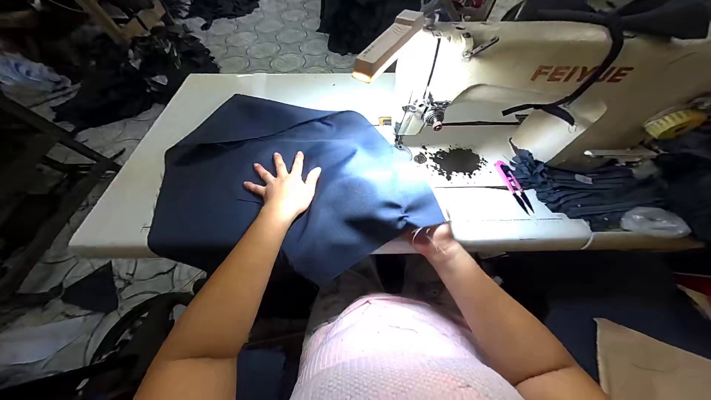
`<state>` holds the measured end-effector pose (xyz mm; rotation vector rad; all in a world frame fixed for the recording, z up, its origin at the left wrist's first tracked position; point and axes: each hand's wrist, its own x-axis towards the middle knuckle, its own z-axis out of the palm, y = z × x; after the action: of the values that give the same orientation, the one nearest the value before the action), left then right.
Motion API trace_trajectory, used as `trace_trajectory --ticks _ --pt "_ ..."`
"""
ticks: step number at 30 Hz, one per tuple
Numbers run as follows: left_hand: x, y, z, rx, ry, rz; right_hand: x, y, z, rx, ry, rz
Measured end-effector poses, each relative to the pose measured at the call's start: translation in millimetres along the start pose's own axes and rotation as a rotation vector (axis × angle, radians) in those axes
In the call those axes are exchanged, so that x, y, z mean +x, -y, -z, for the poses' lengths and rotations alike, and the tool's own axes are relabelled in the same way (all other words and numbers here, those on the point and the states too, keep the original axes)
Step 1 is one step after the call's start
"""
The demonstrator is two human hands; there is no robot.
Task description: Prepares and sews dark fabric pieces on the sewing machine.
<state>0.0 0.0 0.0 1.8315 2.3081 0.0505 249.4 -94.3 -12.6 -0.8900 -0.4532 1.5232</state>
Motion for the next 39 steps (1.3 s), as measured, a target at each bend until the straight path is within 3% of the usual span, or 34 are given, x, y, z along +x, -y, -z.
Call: trace_trajectory --ticks 3,7,9,11,13,20,23,25,27,29,30,32,33,34,36,37,39 --pt "5.8 -6.9 5.7 -0.06 -0.029 -0.053 -10.7 20.0 14.8 -0.151 0.079 0.046" --pt "-0.9 -39.7 -0.1 -0.302 -0.285 -0.671 -23.2 12.0 15.9 -0.353 0.0 0.093" --pt "-3.5 -63.4 -6.0 -0.321 -0.2 -0.922 -23.2 6.8 11.7 -0.425 -0.049 0.141" --pt "-6.0 -79.8 -13.1 -0.253 -0.065 -0.998 -24.8 7.0 8.9 -0.465 -0.065 0.135" --pt "-4.7 -86.1 -17.5 -0.155 0.096 -0.937 -27.5 9.1 8.9 -0.48 -0.07 0.101" --pt "-3.6 -88.4 -16.9 -0.097 0.129 -0.89 -46.4 7.4 23.0 -0.584 -0.011 0.081" --pt "2.2 -83.6 -10.2 -0.136 0.179 -0.923 -44.2 14.0 26.5 -0.607 -0.039 0.187" --pt "10.2 -66.2 3.1 -0.202 0.119 -0.872 -41.7 17.0 34.4 -0.588 -0.014 0.316" --pt "14.8 -36.3 20.7 -0.237 -0.052 -0.661 -38.5 22.6 44.8 -0.524 0.057 0.424" --pt "18.4 -3.6 28.4 -0.228 -0.103 -0.336 -37.8 27.3 55.7 -0.513 0.311 0.531" --pt "19.0 6.9 24.9 -0.202 -0.078 -0.189 -38.0 30.0 57.4 -0.566 0.551 0.566" --pt "13.5 6.5 11.7 -0.124 -0.026 -0.043 -32.3 34.7 41.5 -0.722 1.019 0.598" --pt "8.9 -0.5 5.2 -0.1 -0.031 -0.029 -24.9 31.6 31.5 -0.812 1.086 0.649" --pt "4.2 -7.8 0.7 -0.085 -0.039 -0.036 -16.8 26.2 26.9 -0.929 0.996 0.727" --pt "-2.3 -20.7 -5.5 -0.057 -0.045 -0.054 0.4 11.1 28.9 -1.286 0.48 0.872" --pt "-5.0 -26.5 -6.9 -0.046 -0.041 -0.061 7.7 5.3 28.4 -1.52 0.208 0.8" --pt "-7.7 -38.9 -7.5 -0.003 0.0 -0.07 17.2 -2.8 17.1 -1.795 -0.03 0.565"
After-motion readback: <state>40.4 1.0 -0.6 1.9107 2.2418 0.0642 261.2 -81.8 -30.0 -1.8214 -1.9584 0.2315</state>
